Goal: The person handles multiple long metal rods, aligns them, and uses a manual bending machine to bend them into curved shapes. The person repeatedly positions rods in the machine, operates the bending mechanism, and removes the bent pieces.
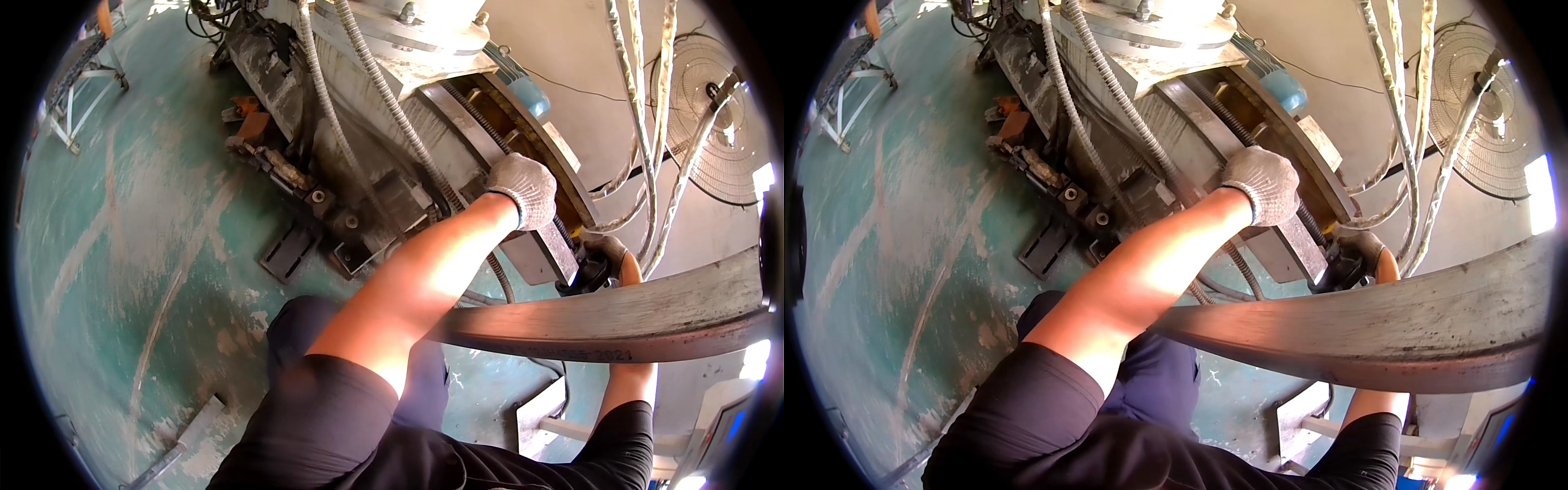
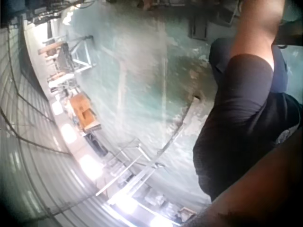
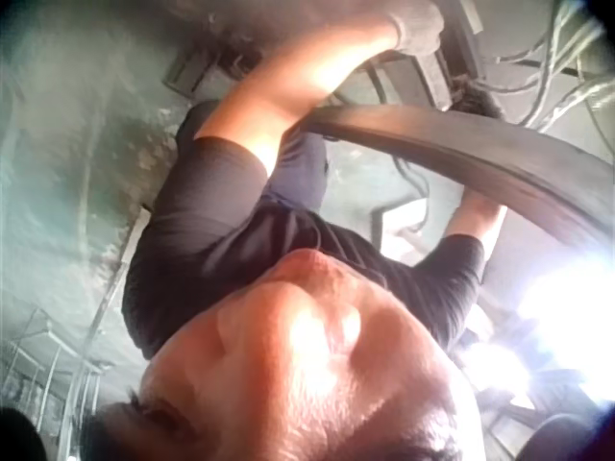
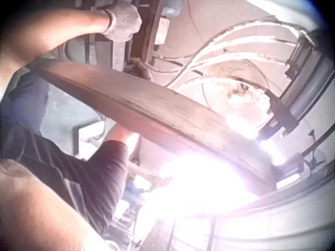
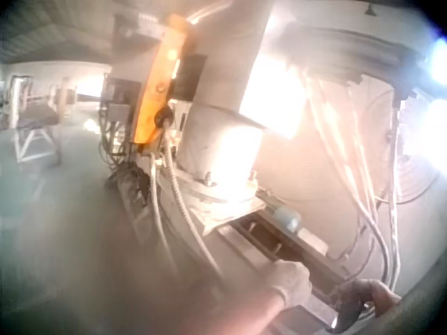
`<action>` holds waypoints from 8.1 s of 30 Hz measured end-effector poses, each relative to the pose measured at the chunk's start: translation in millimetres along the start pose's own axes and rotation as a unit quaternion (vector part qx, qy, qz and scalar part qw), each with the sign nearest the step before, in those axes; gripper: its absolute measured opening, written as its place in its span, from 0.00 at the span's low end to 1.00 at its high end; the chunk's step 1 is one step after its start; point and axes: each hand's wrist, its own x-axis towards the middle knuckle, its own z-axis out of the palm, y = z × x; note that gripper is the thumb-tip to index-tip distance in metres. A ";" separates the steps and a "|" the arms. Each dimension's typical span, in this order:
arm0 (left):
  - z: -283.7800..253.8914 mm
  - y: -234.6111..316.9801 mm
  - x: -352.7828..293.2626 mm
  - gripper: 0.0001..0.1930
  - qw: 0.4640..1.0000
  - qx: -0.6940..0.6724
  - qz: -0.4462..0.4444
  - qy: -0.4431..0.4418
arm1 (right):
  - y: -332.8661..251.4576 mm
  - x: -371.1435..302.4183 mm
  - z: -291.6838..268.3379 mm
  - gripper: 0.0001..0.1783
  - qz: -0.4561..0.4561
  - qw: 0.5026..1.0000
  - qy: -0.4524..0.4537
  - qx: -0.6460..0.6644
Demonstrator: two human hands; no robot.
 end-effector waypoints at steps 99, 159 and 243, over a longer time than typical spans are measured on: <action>-786.3 -346.3 72.6 0.06 0.983 0.005 0.151 0.107 | -838.9 -482.2 76.9 0.42 -0.155 0.707 0.597 -0.346; -784.1 -348.9 84.6 0.09 0.971 -0.082 0.220 0.053 | -826.0 -464.7 60.0 0.41 -0.196 0.770 0.465 -0.391; -783.8 -350.2 83.0 0.10 0.974 -0.068 0.210 0.055 | -901.2 -427.7 133.6 0.18 -0.383 0.769 0.463 -0.217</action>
